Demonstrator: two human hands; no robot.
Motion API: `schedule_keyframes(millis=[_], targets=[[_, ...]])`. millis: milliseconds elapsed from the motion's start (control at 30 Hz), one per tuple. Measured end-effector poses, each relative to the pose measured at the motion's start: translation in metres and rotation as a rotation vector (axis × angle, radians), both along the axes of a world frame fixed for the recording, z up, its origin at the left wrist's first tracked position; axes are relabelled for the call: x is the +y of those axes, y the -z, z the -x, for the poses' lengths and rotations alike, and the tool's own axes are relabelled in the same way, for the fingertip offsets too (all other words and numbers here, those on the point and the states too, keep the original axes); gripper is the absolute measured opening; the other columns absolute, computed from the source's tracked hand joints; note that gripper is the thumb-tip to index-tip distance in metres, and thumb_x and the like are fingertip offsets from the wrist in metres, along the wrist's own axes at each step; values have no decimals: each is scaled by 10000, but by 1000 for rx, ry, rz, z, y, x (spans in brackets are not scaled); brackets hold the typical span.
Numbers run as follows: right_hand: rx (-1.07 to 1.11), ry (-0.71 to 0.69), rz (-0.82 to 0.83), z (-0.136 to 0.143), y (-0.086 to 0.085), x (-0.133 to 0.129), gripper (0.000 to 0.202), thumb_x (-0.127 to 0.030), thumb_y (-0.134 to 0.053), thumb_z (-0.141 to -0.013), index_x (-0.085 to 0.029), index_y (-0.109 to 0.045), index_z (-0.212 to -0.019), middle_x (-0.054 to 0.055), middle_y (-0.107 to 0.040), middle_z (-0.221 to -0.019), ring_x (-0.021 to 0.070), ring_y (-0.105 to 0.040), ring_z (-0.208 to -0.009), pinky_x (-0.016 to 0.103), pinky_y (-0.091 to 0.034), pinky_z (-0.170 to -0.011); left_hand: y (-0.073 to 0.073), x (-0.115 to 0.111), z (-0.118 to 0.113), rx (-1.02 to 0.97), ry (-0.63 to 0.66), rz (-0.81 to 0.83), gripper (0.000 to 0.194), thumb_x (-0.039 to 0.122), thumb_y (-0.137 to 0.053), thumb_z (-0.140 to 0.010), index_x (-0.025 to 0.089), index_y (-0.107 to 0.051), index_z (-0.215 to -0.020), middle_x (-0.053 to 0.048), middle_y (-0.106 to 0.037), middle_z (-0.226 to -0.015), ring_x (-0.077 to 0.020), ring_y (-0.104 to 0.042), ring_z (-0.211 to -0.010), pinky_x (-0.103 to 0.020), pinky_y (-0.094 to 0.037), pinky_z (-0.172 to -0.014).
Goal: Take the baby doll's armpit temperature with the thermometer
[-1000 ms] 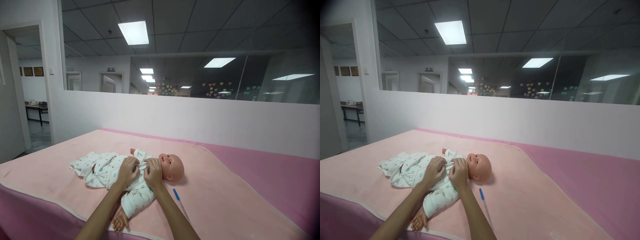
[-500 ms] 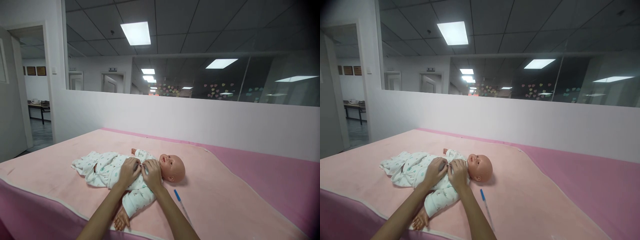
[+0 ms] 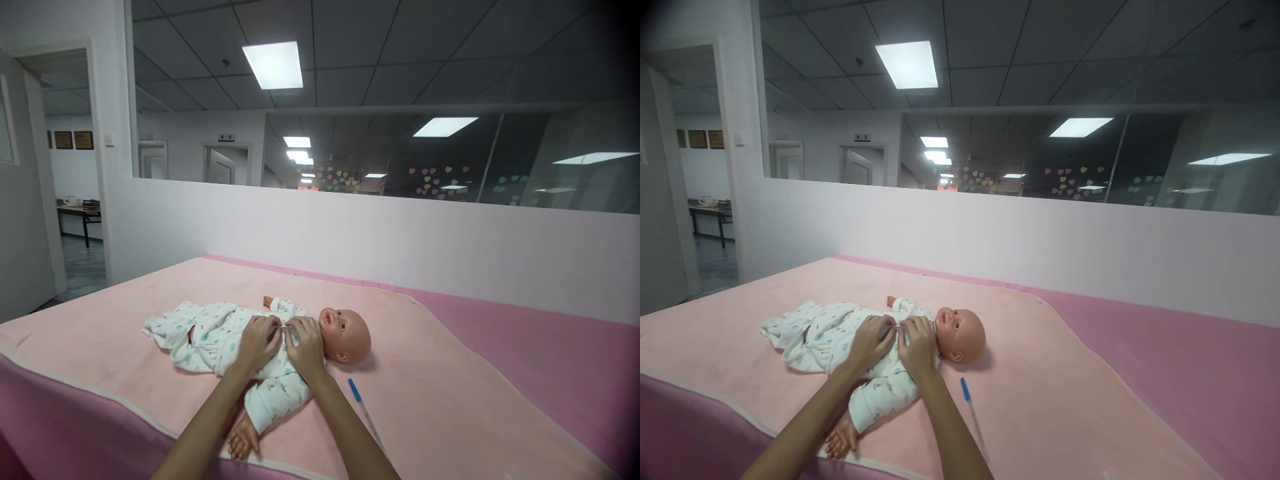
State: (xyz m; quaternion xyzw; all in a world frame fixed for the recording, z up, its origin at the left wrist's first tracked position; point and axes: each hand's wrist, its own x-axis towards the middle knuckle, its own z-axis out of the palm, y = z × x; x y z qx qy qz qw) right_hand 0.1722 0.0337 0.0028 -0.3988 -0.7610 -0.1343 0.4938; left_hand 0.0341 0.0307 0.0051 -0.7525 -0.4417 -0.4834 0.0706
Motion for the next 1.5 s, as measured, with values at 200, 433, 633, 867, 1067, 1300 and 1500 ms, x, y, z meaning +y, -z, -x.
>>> schedule_keyframes(millis=[200,433,633,867,1067,1300,1500], targets=[[17,51,-11,0,3,4,75,-189,-497,-805,-194,-562,-843,27,-610,-798,180,-508,-794,295,-361,-723,-1,-1,0,25,14,6,112,210,-438,-794,216,-548,-815,-11,-622,-770,-178,-553,-758,-333,-392,-749],[12,61,0,1,3,3,96,-191,-479,-829,-197,-535,-751,20,-579,-746,171,-491,-751,285,-349,-698,0,0,-2,22,4,-13,108,240,-446,-805,218,-552,-807,-9,-626,-774,-175,-561,-745,-327,-400,-728],[9,46,-9,1,1,-1,99,-167,-464,-823,-193,-521,-745,22,-566,-745,169,-478,-746,288,-339,-699,3,2,-1,-5,-32,-27,113,248,-459,-800,215,-559,-842,-7,-638,-798,-174,-571,-760,-329,-405,-744],[28,52,1,1,1,-2,105,-162,-448,-826,-195,-505,-745,18,-555,-732,166,-476,-735,286,-339,-688,3,1,0,22,-58,-57,134,257,-452,-812,211,-549,-892,-23,-632,-807,-181,-568,-785,-337,-397,-753],[41,74,-7,1,1,-1,104,-157,-439,-826,-196,-497,-749,17,-550,-733,165,-476,-734,284,-339,-688,2,-1,36,94,-94,-55,168,258,-400,-837,207,-546,-770,-29,-617,-764,-185,-541,-743,-343,-377,-735],[40,87,24,1,1,0,102,-161,-439,-826,-194,-494,-746,22,-555,-737,171,-476,-736,288,-335,-691,9,-6,60,108,-84,-62,173,244,-408,-835,224,-567,-768,-21,-629,-840,-189,-544,-817,-356,-363,-800],[49,89,45,2,3,2,99,-162,-441,-824,-193,-499,-750,21,-562,-744,171,-479,-745,288,-335,-699,9,-8,51,141,-98,-126,142,248,-436,-835,221,-568,-789,-23,-632,-867,-183,-554,-831,-357,-358,-818]])
